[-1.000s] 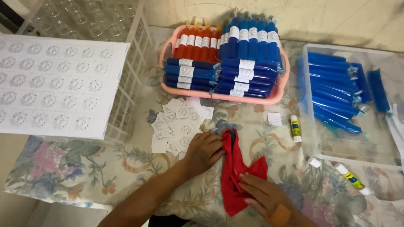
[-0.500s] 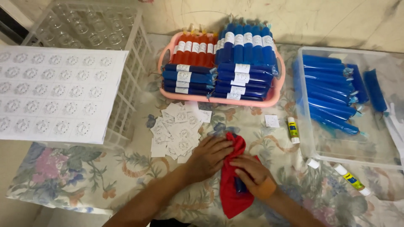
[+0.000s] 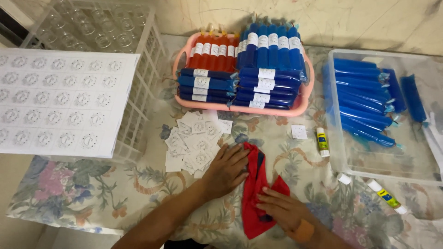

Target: Applying paper labels to plastic pouches filled with blue liquid using a glue stick.

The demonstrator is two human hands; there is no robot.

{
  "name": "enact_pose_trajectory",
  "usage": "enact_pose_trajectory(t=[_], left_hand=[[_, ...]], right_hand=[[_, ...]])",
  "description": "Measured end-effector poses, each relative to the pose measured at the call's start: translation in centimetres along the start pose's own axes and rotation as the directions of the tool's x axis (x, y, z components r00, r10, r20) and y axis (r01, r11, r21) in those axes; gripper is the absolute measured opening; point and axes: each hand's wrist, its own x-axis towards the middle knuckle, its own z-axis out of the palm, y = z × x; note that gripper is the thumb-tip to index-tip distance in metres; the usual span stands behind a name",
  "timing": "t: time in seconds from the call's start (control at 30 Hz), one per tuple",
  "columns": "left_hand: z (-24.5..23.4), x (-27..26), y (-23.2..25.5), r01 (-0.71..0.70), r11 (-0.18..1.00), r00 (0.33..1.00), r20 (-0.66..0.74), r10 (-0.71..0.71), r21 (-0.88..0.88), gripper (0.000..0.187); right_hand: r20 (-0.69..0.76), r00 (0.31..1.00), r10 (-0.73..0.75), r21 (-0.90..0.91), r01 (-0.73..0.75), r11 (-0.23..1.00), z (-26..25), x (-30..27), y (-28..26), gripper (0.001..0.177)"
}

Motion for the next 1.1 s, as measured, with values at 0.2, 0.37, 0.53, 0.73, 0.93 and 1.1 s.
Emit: enact_pose_trajectory(t=[0.2,0.37,0.53,0.73,0.93,1.1], left_hand=[[-0.2,0.2,-0.4,-0.001,0.989,0.995,-0.096,-0.014,-0.149,0.018],[-1.5,0.5,-1.0,-0.028,0.97,0.99,-0.14,-0.007,-0.242,0.013],[-3.4,0.4,-2.0,0.127,0.947,0.984,-0.083,-0.158,-0.296,0.016],[-3.4,1.8,-0.3,0.142,0.934,0.943,-0.242,-0.228,-0.328,0.026],[1.5,0.6,-1.5,0.033,0.996,0.966,-0.254,-0.052,-0.079,0.043],[4.0,-0.6,-3.5,0.204,0.928,0.945,-0.185,-0.27,-0.31,0.029]], right_hand=[[-0.322,0.945,0.051,-0.077,-0.08,0.994,2.6,-7.2,7.5,0.032],[-0.132,0.99,0.054,0.335,-0.007,0.942,0.1,-10.1,20.4,0.055],[-0.516,0.749,0.416,-0.073,-0.523,0.849,-3.6,-6.7,12.9,0.036],[-0.594,0.744,0.306,-0.147,-0.475,0.868,-4.5,4.1,2.2,0.027],[-0.323,0.751,0.576,-0.479,-0.655,0.584,-2.2,7.1,5.2,0.04],[-0.371,0.582,0.723,-0.254,-0.813,0.524,-3.8,8.2,5.6,0.013]])
